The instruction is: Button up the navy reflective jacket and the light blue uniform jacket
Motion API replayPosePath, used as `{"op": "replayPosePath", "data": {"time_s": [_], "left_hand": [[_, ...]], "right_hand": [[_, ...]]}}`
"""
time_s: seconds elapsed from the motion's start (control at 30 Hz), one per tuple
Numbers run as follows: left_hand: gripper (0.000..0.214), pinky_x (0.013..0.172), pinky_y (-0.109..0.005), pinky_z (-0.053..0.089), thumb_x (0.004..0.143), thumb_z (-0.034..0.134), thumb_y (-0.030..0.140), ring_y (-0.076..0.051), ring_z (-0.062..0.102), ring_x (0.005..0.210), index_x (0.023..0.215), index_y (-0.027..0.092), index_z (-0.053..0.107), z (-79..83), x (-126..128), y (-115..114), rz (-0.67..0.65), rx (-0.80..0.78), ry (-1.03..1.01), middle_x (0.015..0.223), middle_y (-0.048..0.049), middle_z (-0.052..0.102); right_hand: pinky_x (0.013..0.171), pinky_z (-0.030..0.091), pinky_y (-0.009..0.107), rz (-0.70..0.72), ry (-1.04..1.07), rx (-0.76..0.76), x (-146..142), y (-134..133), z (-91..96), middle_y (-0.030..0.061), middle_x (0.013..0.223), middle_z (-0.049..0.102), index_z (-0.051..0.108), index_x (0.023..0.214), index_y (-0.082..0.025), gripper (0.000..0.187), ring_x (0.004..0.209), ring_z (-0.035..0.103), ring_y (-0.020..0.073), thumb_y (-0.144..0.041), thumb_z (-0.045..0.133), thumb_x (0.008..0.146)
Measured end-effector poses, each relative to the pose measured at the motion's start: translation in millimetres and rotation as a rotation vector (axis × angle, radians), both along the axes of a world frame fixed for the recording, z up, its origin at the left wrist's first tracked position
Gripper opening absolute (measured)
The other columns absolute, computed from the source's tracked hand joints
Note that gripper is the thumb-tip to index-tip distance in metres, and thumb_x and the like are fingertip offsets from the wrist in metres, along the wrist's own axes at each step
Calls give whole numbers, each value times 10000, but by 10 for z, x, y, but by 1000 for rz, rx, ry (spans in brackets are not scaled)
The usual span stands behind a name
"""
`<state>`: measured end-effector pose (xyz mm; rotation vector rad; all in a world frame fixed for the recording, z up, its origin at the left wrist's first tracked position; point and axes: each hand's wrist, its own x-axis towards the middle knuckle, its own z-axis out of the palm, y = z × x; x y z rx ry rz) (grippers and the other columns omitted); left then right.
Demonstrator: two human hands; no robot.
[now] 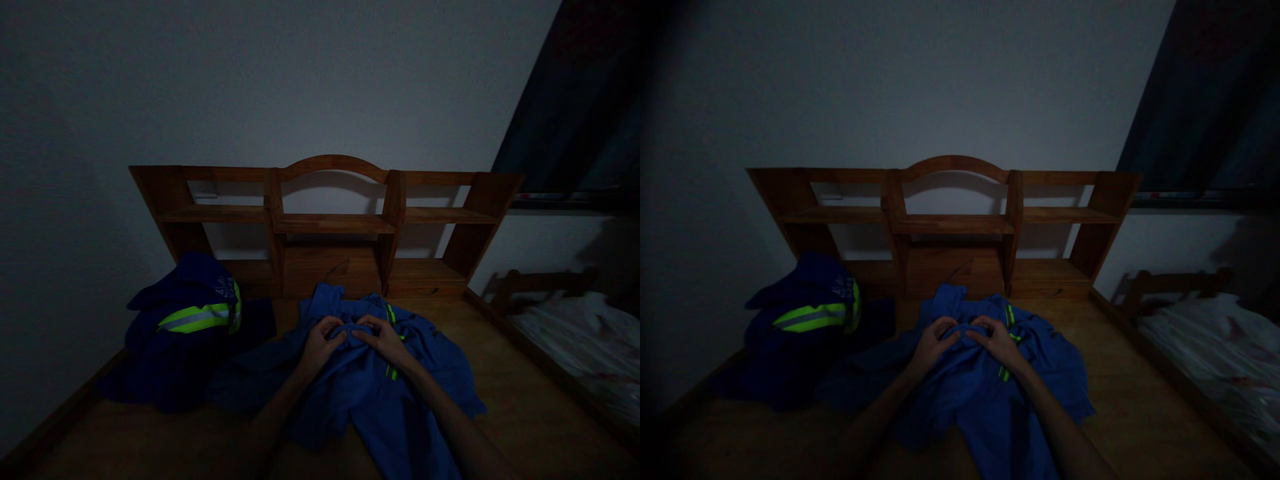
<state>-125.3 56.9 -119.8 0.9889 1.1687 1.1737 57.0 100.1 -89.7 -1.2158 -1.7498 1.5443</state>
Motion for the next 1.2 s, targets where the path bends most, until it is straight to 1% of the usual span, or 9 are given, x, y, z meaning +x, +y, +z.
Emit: {"op": "replayPosePath", "data": {"time_s": [0.13, 0.27, 0.43, 0.6, 0.73, 0.83, 0.97, 1.1, 1.2], "left_hand": [[158, 821, -271, 448, 720, 631, 198, -164, 595, 871, 863, 164, 574, -43, 30, -4, 4, 20, 12, 853, -23, 614], [165, 813, -258, 445, 708, 613, 152, -156, 592, 868, 861, 173, 554, -34, 62, -22, 9, 50, 33, 840, -8, 596], [148, 831, -264, 449, 749, 610, 209, -163, 606, 897, 887, 176, 567, 25, 57, -40, 0, 14, 25, 883, -25, 622], [137, 852, -285, 455, 765, 611, 239, -180, 622, 912, 887, 178, 595, 55, 47, -43, 27, 3, 37, 902, -42, 652], [161, 858, -304, 462, 749, 639, 277, -196, 632, 911, 872, 176, 617, 48, 62, -45, 82, -14, 87, 897, -54, 666], [180, 842, -303, 471, 751, 637, 299, -195, 638, 896, 882, 177, 618, 44, 85, -56, 124, -10, 117, 891, -53, 671], [154, 812, -289, 482, 761, 617, 283, -183, 642, 873, 873, 178, 614, 40, 117, -72, 143, 2, 120, 878, -49, 675], [153, 749, -271, 492, 747, 633, 298, -168, 646, 792, 836, 174, 618, 11, 134, -73, 170, -17, 139, 793, -35, 670], [169, 712, -262, 494, 732, 650, 316, -163, 645, 745, 819, 173, 626, -8, 137, -65, 178, -33, 146, 745, -25, 665]], "right_hand": [[765, 444, 268, -2, -23, 7, -14, -14, 8, 6, 846, 644, 636, 858, -182, 242, 830, 591, 167, -395, 668, 747], [707, 444, 249, -14, -15, 14, -37, -39, 7, -4, 807, 626, 622, 845, -181, 236, 776, 580, 152, -394, 657, 749], [700, 444, 239, -62, 15, 21, -60, -58, -8, 6, 881, 619, 604, 905, -190, 231, 805, 576, 149, -359, 644, 753], [638, 430, 228, -92, -11, 25, -72, -60, -27, -7, 795, 605, 600, 873, -188, 213, 730, 562, 140, -356, 634, 747], [621, 421, 226, -134, -52, 77, -97, -65, -43, -12, 760, 595, 595, 848, -183, 195, 704, 554, 137, -344, 630, 744], [614, 420, 225, -162, -88, 111, -120, -73, -57, -13, 748, 600, 592, 832, -181, 179, 692, 557, 137, -331, 626, 741], [622, 430, 234, -184, -160, 143, -150, -92, -57, -8, 744, 621, 587, 816, -184, 144, 690, 574, 146, -309, 603, 747], [644, 434, 241, -216, -240, 203, -188, -118, -34, -11, 742, 634, 578, 795, -194, 100, 704, 595, 154, -271, 596, 734], [611, 426, 239, -235, -287, 229, -218, -142, -35, -11, 714, 636, 571, 781, -201, 96, 662, 593, 152, -281, 592, 734]]}}
